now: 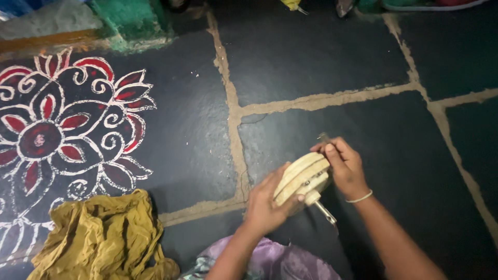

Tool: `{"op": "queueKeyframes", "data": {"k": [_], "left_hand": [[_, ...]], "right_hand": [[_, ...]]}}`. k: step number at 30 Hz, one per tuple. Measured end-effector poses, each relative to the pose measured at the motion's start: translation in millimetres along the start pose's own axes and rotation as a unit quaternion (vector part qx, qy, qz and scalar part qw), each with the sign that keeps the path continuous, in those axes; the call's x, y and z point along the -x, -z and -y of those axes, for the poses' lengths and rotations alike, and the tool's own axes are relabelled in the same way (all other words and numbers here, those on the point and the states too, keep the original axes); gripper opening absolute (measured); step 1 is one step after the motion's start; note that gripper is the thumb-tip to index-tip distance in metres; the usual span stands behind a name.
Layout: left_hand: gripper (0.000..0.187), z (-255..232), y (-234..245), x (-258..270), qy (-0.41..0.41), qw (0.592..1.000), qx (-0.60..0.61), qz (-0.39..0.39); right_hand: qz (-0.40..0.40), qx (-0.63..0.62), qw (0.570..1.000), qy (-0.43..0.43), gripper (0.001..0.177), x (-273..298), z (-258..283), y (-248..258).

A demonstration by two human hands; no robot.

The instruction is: The person sits on the floor and uses a screwdriver to remove screws from a circular electrical fixture. They then use a fork to adjust the central socket and wires, and finally insert a small white plastic piece into the socket.

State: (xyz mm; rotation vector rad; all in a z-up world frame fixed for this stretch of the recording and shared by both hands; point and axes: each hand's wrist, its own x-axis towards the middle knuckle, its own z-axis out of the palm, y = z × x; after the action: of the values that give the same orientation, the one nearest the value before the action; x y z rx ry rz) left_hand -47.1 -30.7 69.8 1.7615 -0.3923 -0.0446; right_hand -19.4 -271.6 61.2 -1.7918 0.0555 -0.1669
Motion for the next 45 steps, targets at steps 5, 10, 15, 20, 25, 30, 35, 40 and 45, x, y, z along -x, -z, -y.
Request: {"op": "queueKeyframes", "data": {"k": [5, 10, 15, 20, 25, 30, 35, 40, 45], "left_hand": [[0.067, -12.6, -8.0, 3.6, -0.011, 0.999, 0.04, 0.021], [0.066, -20.9, -13.6, 3.3, -0.057, 0.997, -0.045, -0.004], [0.053, -19.1, -21.7, 7.8, -0.078, 0.996, -0.026, -0.046], [0.049, -11.3, -25.0, 6.0, -0.104, 0.992, -0.002, -0.069], [0.046, -7.7, -18.3, 2.2, -0.063, 0.995, 0.025, -0.08], [0.046, -1.1, -16.0, 4.0, -0.049, 0.992, 0.018, -0.114], [0.045, 4.1, -16.4, -3.3, -0.018, 0.984, 0.067, -0.161], [0.045, 0.5, -17.2, -6.5, -0.017, 0.988, 0.034, -0.15], [0.046, -1.7, -15.7, -8.3, -0.016, 0.988, 0.032, -0.15]], "right_hand": [[-0.006, -0.105, 0.993, -0.054, 0.023, 0.9, -8.9, 1.0], [-0.06, -0.11, 0.992, -0.022, 0.023, 10.4, -17.4, -1.5], [-0.08, -0.066, 0.995, 0.013, 0.025, 17.7, -10.4, -9.0], [-0.096, -0.045, 0.994, 0.021, 0.031, 15.8, -6.0, -11.5], [-0.081, 0.032, 0.996, 0.036, 0.032, 1.9, 9.5, -24.7], [-0.154, 0.329, 0.931, 0.037, 0.028, 1.5, 48.8, 0.7], [-0.062, 0.491, 0.865, 0.083, 0.012, 30.8, 84.9, 9.9], [0.033, 0.574, 0.798, 0.181, 0.026, 49.3, 108.4, 0.6], [0.035, 0.614, 0.755, 0.228, 0.031, 45.4, 118.4, -5.6]]}}
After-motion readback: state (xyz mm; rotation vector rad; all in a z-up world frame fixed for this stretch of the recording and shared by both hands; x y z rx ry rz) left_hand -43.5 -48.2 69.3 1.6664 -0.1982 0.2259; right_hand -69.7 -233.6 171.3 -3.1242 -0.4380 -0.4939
